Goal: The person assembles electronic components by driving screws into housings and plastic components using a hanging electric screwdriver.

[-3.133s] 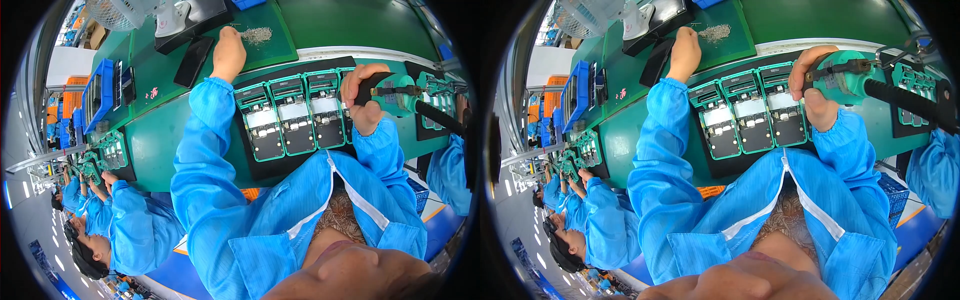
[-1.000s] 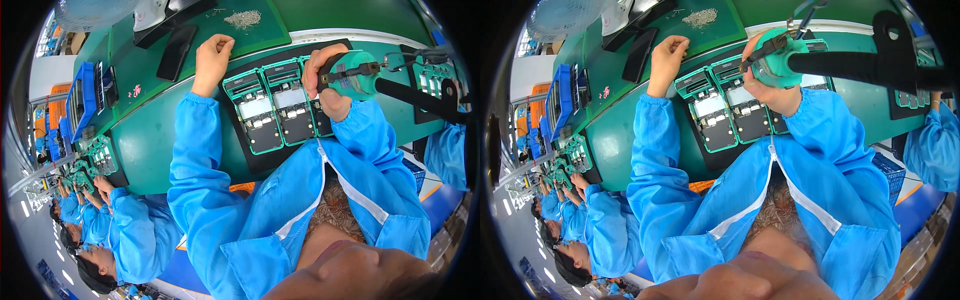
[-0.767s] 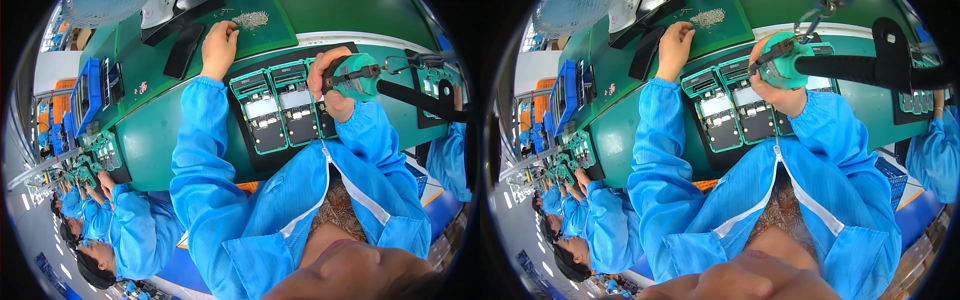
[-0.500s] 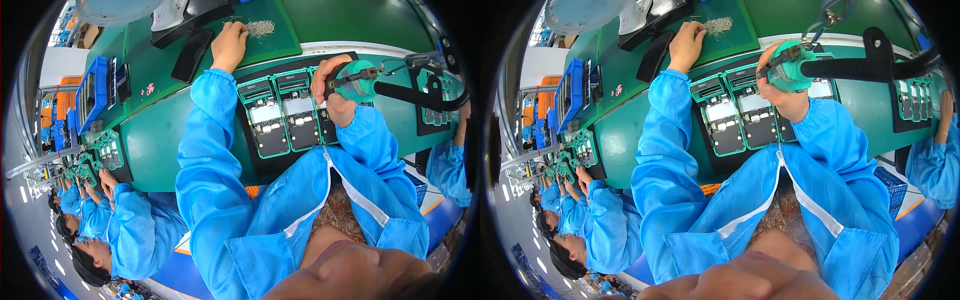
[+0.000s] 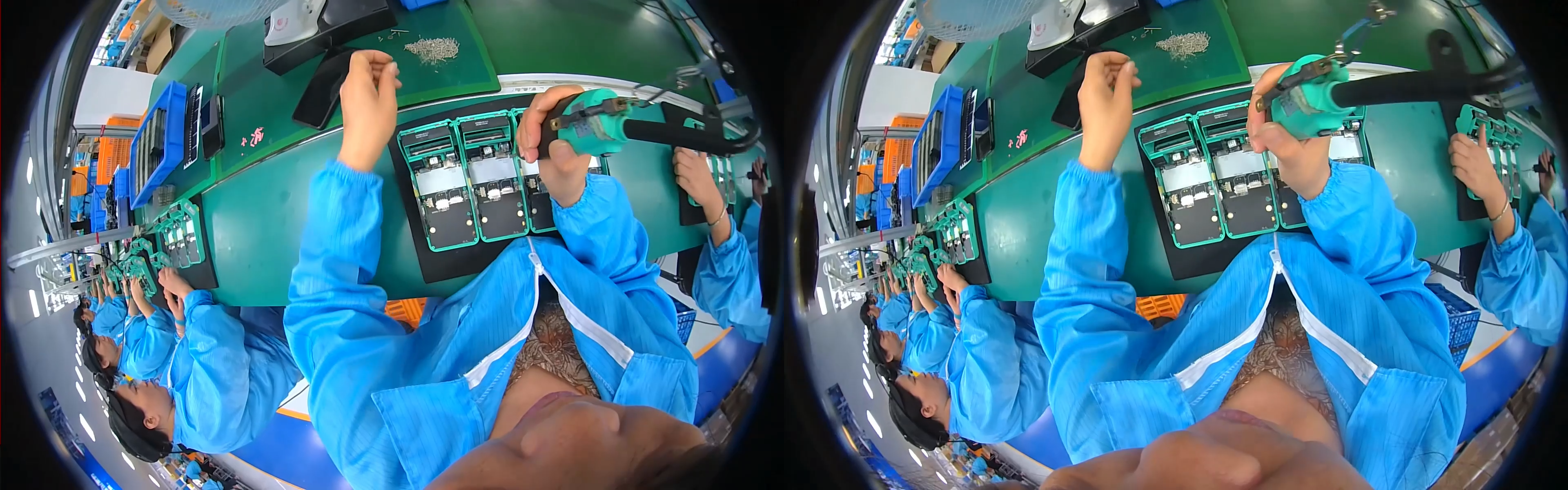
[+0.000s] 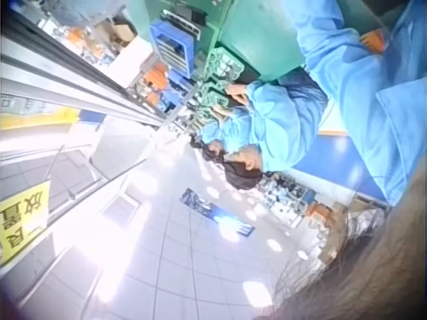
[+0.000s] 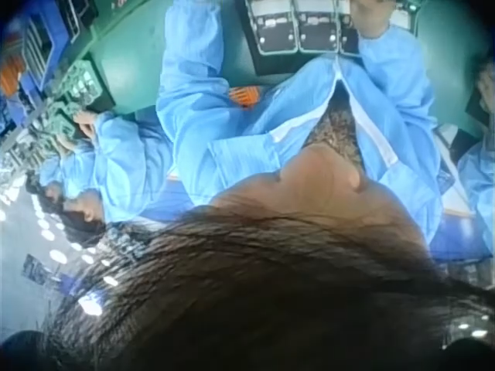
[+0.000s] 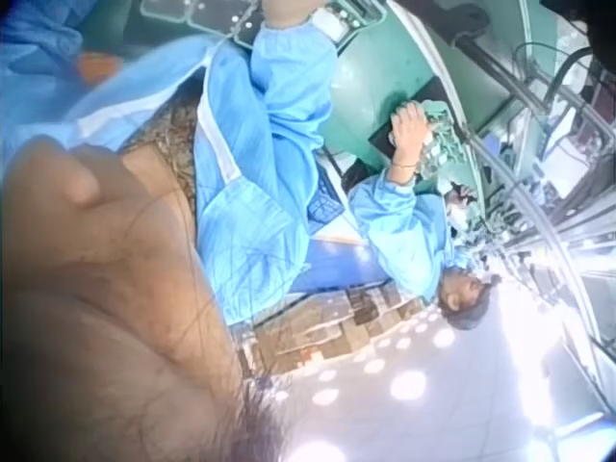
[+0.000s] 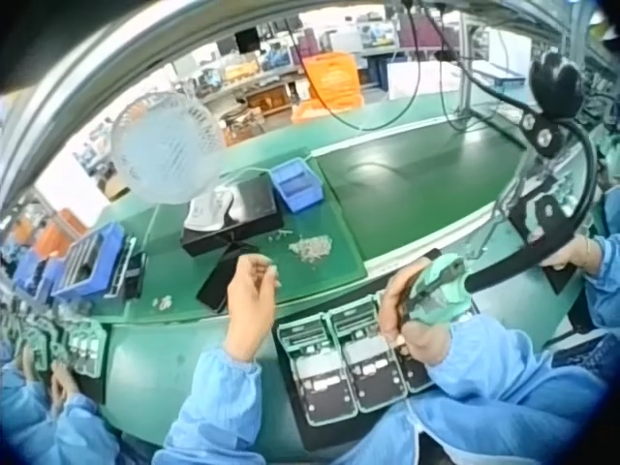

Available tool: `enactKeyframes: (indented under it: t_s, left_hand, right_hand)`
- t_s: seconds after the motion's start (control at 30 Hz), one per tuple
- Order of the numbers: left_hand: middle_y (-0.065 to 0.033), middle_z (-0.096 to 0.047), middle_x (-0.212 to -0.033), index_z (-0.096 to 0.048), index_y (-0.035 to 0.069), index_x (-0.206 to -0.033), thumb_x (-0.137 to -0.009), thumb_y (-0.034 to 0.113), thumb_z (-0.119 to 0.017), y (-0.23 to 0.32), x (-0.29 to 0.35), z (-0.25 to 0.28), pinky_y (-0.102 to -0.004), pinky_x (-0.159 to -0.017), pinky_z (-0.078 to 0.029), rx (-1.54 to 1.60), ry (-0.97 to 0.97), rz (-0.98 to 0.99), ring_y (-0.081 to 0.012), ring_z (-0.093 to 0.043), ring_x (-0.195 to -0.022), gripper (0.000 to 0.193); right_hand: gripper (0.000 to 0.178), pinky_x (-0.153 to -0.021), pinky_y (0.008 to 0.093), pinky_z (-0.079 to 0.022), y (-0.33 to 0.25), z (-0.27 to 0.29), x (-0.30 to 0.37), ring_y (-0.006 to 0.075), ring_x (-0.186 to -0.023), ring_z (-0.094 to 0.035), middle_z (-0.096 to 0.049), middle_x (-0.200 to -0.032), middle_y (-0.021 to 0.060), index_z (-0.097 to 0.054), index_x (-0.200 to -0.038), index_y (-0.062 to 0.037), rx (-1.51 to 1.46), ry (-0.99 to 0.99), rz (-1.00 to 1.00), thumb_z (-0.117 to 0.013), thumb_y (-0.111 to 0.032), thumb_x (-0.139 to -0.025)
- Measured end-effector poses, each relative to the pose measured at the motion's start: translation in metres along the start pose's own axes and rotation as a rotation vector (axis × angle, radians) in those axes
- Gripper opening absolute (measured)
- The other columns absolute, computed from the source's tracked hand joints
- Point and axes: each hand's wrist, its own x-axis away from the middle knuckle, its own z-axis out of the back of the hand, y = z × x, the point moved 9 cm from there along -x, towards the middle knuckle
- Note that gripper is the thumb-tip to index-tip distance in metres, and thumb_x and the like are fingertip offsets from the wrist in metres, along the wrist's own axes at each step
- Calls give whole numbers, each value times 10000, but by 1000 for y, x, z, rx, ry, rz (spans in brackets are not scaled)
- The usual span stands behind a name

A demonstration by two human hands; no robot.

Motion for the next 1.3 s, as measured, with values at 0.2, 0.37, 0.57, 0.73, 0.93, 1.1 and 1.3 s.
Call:
enactKeyframes:
  t_s: [0.2,0.37,0.57,0.73,0.93,1.1,1.3]
  left_hand:
    - [-111,-599,-813,-620,-2,-975,-843,-20,-539,60,80,-17,-277,-625,-477,-18,-237,-74,-183,-617,-706,156]
    - [-142,-560,-787,-563,8,-848,-789,5,-599,79,120,-40,-401,-603,-476,-47,-259,-147,-341,-574,-712,70]
    - [-123,-551,-742,-549,21,-842,-779,48,-634,79,130,-40,-398,-565,-467,-45,-262,-170,-326,-576,-663,109]
    - [-118,-550,-734,-538,31,-838,-788,82,-633,81,134,-39,-402,-552,-465,-108,-266,-203,-314,-576,-653,119]
    - [-112,-542,-723,-523,31,-846,-806,100,-612,82,135,-39,-402,-543,-464,-233,-267,-211,-296,-582,-660,119]
    - [-100,-572,-792,-558,41,-961,-736,184,-703,81,127,-27,-369,-556,-473,-270,-180,-283,-282,-582,-659,304]
    - [-48,-518,-792,-498,0,-1151,-865,82,-551,33,109,38,-237,-612,-421,71,192,-106,-112,-506,-667,302]
  right_hand:
    - [560,-430,237,-399,-30,-29,-3,111,-496,-470,-499,-650,59,-442,-1029,-14,-157,-24,86,-695,-435,-759]
    - [636,-421,227,-382,-42,-52,1,92,-466,-449,-483,-659,44,-426,-1034,-39,-152,-26,109,-653,-560,-748]
    - [683,-414,214,-359,-41,-63,11,62,-446,-425,-466,-655,11,-409,-1032,-72,-61,-38,59,-612,-649,-730]
    - [696,-426,211,-360,-37,-66,13,62,-453,-424,-460,-652,10,-400,-1037,-79,-16,-31,34,-618,-657,-719]
    - [728,-448,220,-367,-31,-72,12,72,-471,-423,-451,-660,15,-395,-1035,-83,25,-41,1,-635,-673,-683]
    - [607,-472,225,-408,-19,-78,7,101,-524,-474,-498,-677,53,-424,-1055,-46,-34,-97,57,-692,-449,-689]
    - [422,-464,238,-426,4,-74,-6,123,-525,-501,-525,-666,81,-444,-1075,-29,-133,-156,105,-645,-117,-715]
